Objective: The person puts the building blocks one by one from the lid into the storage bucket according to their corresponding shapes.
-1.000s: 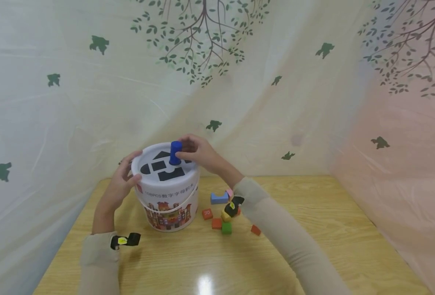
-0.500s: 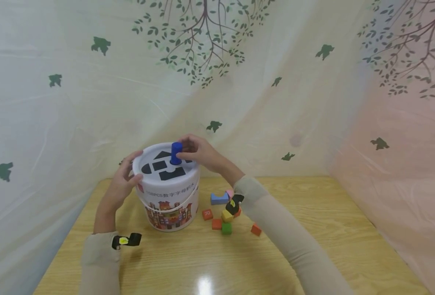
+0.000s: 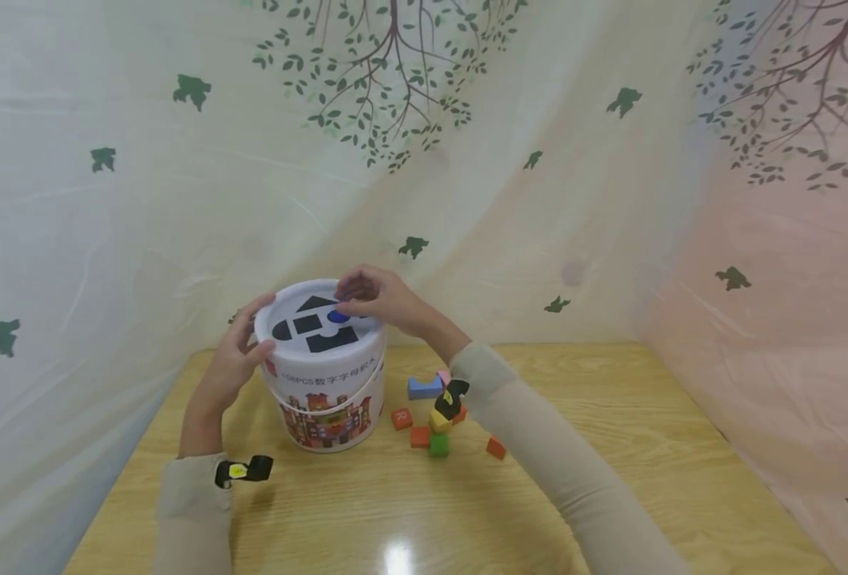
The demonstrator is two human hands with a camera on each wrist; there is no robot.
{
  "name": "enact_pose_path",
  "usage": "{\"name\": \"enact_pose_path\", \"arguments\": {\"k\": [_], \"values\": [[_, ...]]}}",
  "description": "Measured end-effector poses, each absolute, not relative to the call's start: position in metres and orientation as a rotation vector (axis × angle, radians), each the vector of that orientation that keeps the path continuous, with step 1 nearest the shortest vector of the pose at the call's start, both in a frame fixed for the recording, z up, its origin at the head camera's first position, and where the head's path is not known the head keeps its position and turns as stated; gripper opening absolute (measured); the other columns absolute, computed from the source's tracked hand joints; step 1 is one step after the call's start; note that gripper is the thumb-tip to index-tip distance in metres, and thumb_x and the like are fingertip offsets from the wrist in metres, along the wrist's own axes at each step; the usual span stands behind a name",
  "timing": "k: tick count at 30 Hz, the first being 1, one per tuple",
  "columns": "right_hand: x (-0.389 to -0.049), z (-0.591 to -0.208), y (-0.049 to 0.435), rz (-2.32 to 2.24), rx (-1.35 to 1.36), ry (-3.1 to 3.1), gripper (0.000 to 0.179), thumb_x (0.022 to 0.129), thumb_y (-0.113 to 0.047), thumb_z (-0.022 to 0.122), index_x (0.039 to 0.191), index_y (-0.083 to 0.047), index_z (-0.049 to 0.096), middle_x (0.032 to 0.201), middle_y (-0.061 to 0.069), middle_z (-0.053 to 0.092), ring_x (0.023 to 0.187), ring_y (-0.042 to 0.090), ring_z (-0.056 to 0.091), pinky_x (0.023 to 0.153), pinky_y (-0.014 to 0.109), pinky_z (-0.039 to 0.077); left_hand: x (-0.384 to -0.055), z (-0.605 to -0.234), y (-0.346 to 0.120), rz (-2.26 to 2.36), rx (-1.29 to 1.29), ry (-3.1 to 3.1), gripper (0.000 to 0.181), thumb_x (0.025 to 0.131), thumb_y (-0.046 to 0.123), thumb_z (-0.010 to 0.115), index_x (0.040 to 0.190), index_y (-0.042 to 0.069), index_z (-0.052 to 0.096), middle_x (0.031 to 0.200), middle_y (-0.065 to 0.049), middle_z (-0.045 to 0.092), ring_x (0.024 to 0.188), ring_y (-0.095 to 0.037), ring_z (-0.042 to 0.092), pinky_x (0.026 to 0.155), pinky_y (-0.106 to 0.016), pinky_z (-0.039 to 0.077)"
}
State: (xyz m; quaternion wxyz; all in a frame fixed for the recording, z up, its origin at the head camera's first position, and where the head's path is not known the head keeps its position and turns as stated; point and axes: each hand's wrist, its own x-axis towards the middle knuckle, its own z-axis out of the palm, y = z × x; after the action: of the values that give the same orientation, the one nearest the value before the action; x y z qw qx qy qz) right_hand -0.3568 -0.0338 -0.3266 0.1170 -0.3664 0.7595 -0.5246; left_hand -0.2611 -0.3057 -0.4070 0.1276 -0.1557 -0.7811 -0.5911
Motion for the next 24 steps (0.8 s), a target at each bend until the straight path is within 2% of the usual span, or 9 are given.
{"name": "enact_pose_path", "arguments": {"k": [2, 5, 11, 18, 20, 24], "values": [[-0.3569, -0.3273, -0.0343, -1.533, -1.077, 2.222, 0.040, 0.092, -0.015, 0.075, 0.128, -0.006, 0.060, 0.126, 0.010, 0.067, 0.118, 0.019, 0.064, 0.103, 0.030, 0.051, -0.2609, -0.4082, -0.3063, -1.737, -0.457, -2.265, 0.069, 0.101, 0.012, 0.055, 0.162, 0.023, 0.025, 0.155, -0.018, 0.036, 0.132, -0.008, 0.040, 0.112, -0.071, 0.030], [-0.3566, -0.3276, -0.0348, -1.530, -1.079, 2.220, 0.041, 0.091, -0.015, 0.075, 0.128, -0.006, 0.060, 0.126, 0.010, 0.067, 0.118, 0.019, 0.063, 0.104, 0.030, 0.050, -0.2605, -0.4091, -0.3067, -1.740, -0.457, -2.263, 0.069, 0.101, 0.012, 0.056, 0.162, 0.023, 0.025, 0.155, -0.019, 0.035, 0.133, -0.009, 0.040, 0.112, -0.074, 0.027], [-0.3565, -0.3270, -0.0347, -1.516, -1.090, 2.215, 0.039, 0.092, -0.016, 0.074, 0.127, -0.008, 0.060, 0.127, 0.009, 0.067, 0.119, 0.018, 0.063, 0.104, 0.030, 0.051, -0.2594, -0.4069, -0.3059, -1.738, -0.458, -2.263, 0.069, 0.101, 0.012, 0.055, 0.162, 0.022, 0.025, 0.156, -0.018, 0.035, 0.135, -0.012, 0.040, 0.111, -0.072, 0.030], [-0.3548, -0.3245, -0.0347, -1.497, -1.112, 2.239, 0.039, 0.094, -0.016, 0.073, 0.129, -0.005, 0.060, 0.127, 0.010, 0.067, 0.118, 0.018, 0.064, 0.100, 0.028, 0.053, -0.2619, -0.4062, -0.3072, -1.716, -0.473, -2.276, 0.069, 0.101, 0.008, 0.054, 0.162, 0.021, 0.025, 0.156, -0.013, 0.036, 0.132, -0.004, 0.040, 0.112, -0.071, 0.029], [-0.3550, -0.3253, -0.0357, -1.495, -1.116, 2.256, 0.038, 0.094, -0.016, 0.073, 0.128, -0.005, 0.061, 0.125, 0.010, 0.068, 0.116, 0.018, 0.064, 0.099, 0.027, 0.053, -0.2622, -0.4059, -0.3079, -1.693, -0.482, -2.286, 0.069, 0.101, 0.008, 0.054, 0.162, 0.021, 0.025, 0.155, -0.010, 0.037, 0.132, -0.003, 0.040, 0.113, -0.065, 0.033], [-0.3537, -0.3258, -0.0378, -1.481, -1.135, 2.296, 0.034, 0.094, -0.015, 0.072, 0.125, -0.004, 0.063, 0.122, 0.010, 0.069, 0.112, 0.018, 0.065, 0.097, 0.026, 0.054, -0.2623, -0.4045, -0.3089, -1.684, -0.501, -2.292, 0.068, 0.102, 0.010, 0.055, 0.162, 0.020, 0.026, 0.154, -0.005, 0.039, 0.131, -0.002, 0.042, 0.108, -0.037, 0.042]]}}
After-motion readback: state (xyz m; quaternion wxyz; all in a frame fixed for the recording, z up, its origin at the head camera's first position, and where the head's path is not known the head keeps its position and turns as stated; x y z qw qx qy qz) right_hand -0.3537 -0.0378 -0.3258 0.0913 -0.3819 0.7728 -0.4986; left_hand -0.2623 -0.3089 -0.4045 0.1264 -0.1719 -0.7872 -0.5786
